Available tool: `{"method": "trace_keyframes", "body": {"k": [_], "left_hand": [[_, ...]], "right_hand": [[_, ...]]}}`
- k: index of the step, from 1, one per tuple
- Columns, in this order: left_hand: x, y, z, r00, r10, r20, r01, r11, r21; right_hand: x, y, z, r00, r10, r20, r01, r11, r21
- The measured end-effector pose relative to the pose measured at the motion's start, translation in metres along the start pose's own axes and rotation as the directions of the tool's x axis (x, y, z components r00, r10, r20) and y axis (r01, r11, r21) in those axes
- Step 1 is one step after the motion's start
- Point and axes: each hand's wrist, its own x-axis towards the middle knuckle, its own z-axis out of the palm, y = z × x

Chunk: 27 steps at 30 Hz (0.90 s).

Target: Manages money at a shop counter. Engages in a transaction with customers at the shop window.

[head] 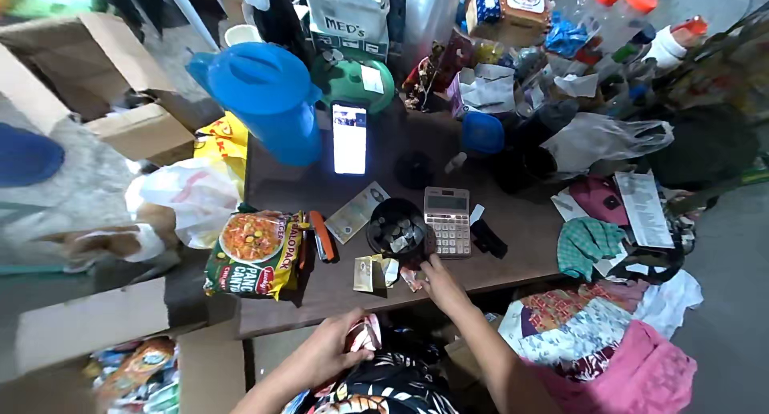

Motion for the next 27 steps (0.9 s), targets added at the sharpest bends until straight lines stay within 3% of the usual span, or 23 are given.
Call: {"method": "trace_keyframes", "body": {"k": [4, 12, 19, 22, 27], "left_hand": [[0.027, 0.0, 0.024, 0.985, -0.091, 0.146, 0.096, 0.995, -0.023], [0.055, 0.003, 0.049, 0.985, -0.1, 0.14, 0.093, 0.994, 0.056], [0.079, -0.005, 0.07, 0.991, 0.097, 0.092, -0.101, 0.994, 0.031], [0.086, -0.007, 0.073, 0.992, 0.024, 0.12, -0.034, 0.996, 0.082], [0.089, -0.008, 0.075, 0.99, -0.051, 0.131, 0.042, 0.997, 0.071]], "right_hand": [[0.008, 0.002, -0.007, 0.996, -0.007, 0.094, 0.008, 1.0, -0.018], [0.019, 0.007, -0.02, 0.976, -0.058, 0.21, 0.075, 0.994, -0.076], [0.016, 0.04, -0.006, 0.926, -0.366, 0.096, 0.366, 0.93, 0.011], [0.018, 0.049, -0.006, 0.892, -0.44, 0.107, 0.44, 0.898, 0.018], [0.022, 0.055, -0.017, 0.885, -0.421, 0.197, 0.42, 0.906, 0.049]]}}
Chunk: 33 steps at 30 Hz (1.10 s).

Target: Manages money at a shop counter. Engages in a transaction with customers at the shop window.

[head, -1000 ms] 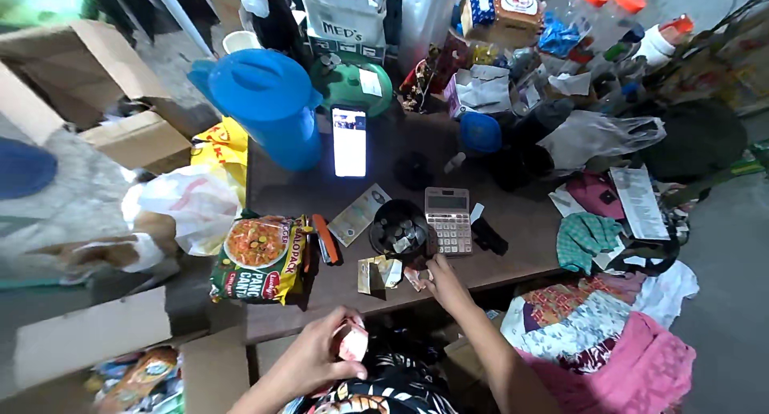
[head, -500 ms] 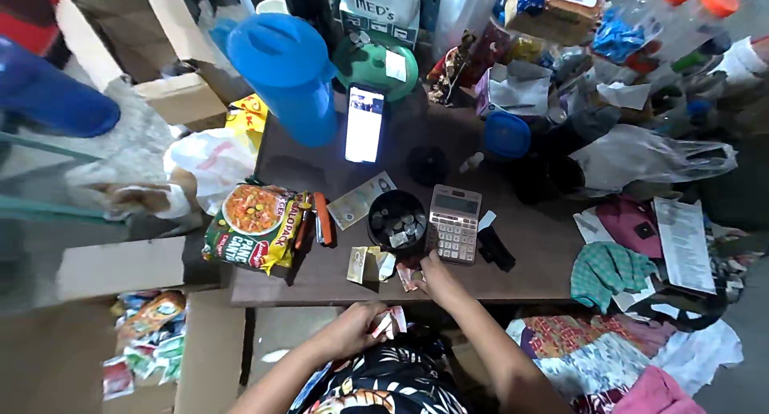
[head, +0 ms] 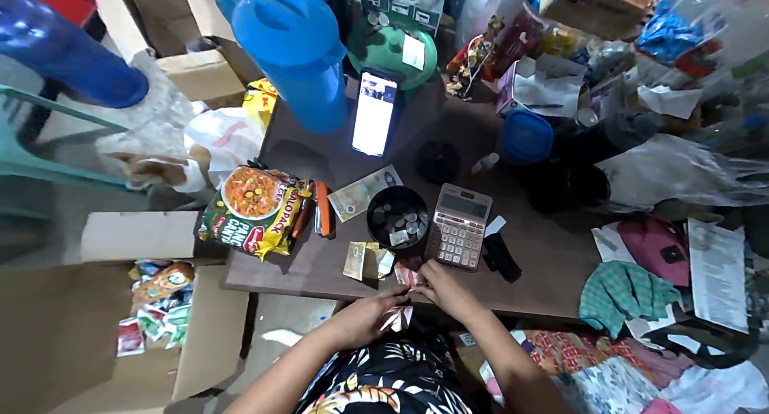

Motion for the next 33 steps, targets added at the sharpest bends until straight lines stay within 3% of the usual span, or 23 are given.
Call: {"method": "trace_keyframes", "body": {"k": [3, 6, 8, 12, 16, 20, 25, 29, 33], "left_hand": [[0.0, 0.0, -0.001, 1.0, -0.008, 0.008, 0.008, 1.0, 0.0], [-0.002, 0.001, -0.003, 1.0, -0.007, 0.028, 0.007, 1.0, 0.024], [-0.003, 0.0, -0.004, 0.999, 0.006, 0.04, -0.008, 0.999, 0.038], [-0.007, -0.004, -0.003, 0.999, 0.037, 0.02, -0.038, 0.998, 0.052], [-0.014, -0.002, 0.009, 0.983, 0.0, -0.186, 0.007, 0.999, 0.036], [-0.013, 0.005, 0.007, 0.974, -0.148, -0.172, 0.129, 0.985, -0.114], [0.007, 0.016, 0.001, 0.976, -0.15, -0.157, 0.11, 0.965, -0.239], [0.019, 0.025, 0.003, 0.957, -0.212, -0.196, 0.168, 0.961, -0.221], [0.023, 0.037, 0.0, 0.945, -0.295, -0.144, 0.255, 0.936, -0.243]], "right_hand": [[-0.01, 0.011, 0.006, 0.99, 0.006, -0.143, 0.02, 0.983, 0.182], [-0.013, 0.013, 0.01, 0.958, 0.057, -0.283, -0.003, 0.982, 0.188], [-0.008, 0.007, 0.011, 0.958, 0.075, -0.277, -0.032, 0.987, 0.156], [0.003, -0.009, 0.009, 0.986, 0.115, -0.119, -0.112, 0.993, 0.035], [0.006, -0.015, 0.006, 0.981, 0.18, -0.07, -0.179, 0.984, 0.022], [0.003, -0.006, 0.015, 0.977, 0.138, -0.165, -0.133, 0.99, 0.042], [-0.003, 0.002, 0.029, 0.938, 0.057, -0.342, -0.037, 0.997, 0.065], [-0.004, 0.001, 0.028, 0.936, 0.07, -0.345, -0.04, 0.995, 0.091], [-0.004, 0.002, 0.027, 0.932, 0.113, -0.345, -0.072, 0.989, 0.131]]}}
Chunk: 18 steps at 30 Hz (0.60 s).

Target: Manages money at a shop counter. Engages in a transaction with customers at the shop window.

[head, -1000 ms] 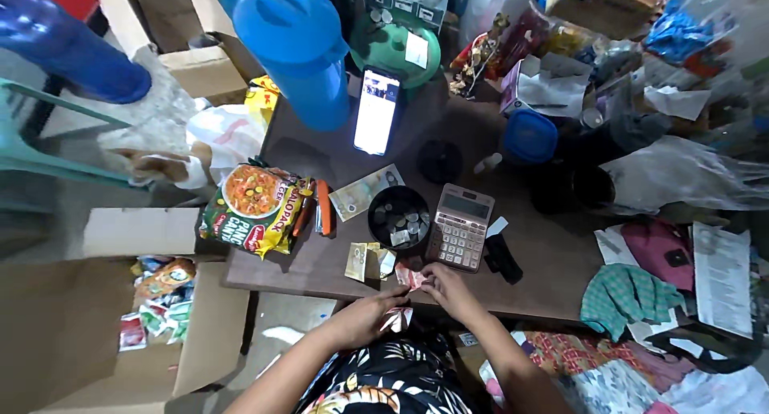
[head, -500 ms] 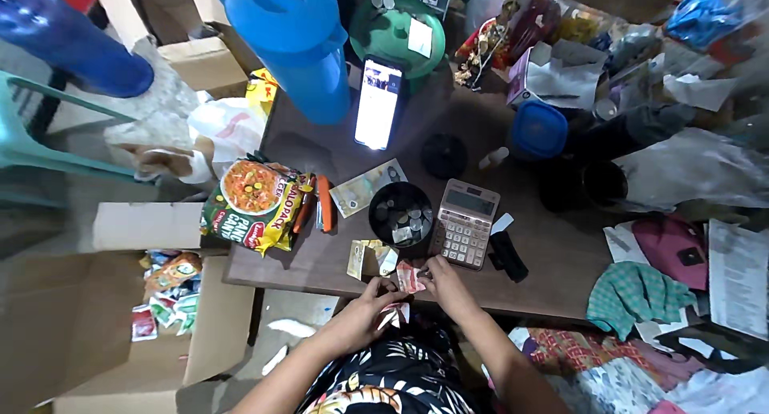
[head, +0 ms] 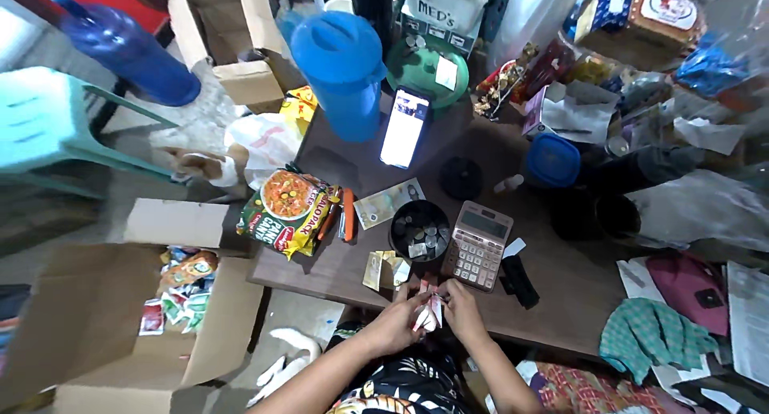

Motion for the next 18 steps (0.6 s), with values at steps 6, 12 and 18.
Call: {"method": "trace_keyframes", "body": {"k": [6, 12, 18], "left_hand": [[-0.028, 0.004, -0.023, 0.99, 0.131, 0.053, -0.131, 0.991, 0.003], [-0.127, -0.024, -0.054, 0.92, 0.36, -0.153, -0.369, 0.929, -0.03], [-0.205, -0.049, -0.057, 0.831, 0.262, -0.491, -0.361, 0.925, -0.117]], "right_hand": [[-0.007, -0.004, -0.005, 0.986, 0.145, 0.083, -0.162, 0.713, 0.682], [-0.01, -0.041, -0.011, 0.936, 0.268, 0.227, -0.331, 0.456, 0.826], [0.017, -0.096, 0.01, 0.971, -0.235, -0.046, 0.237, 0.919, 0.315]]}}
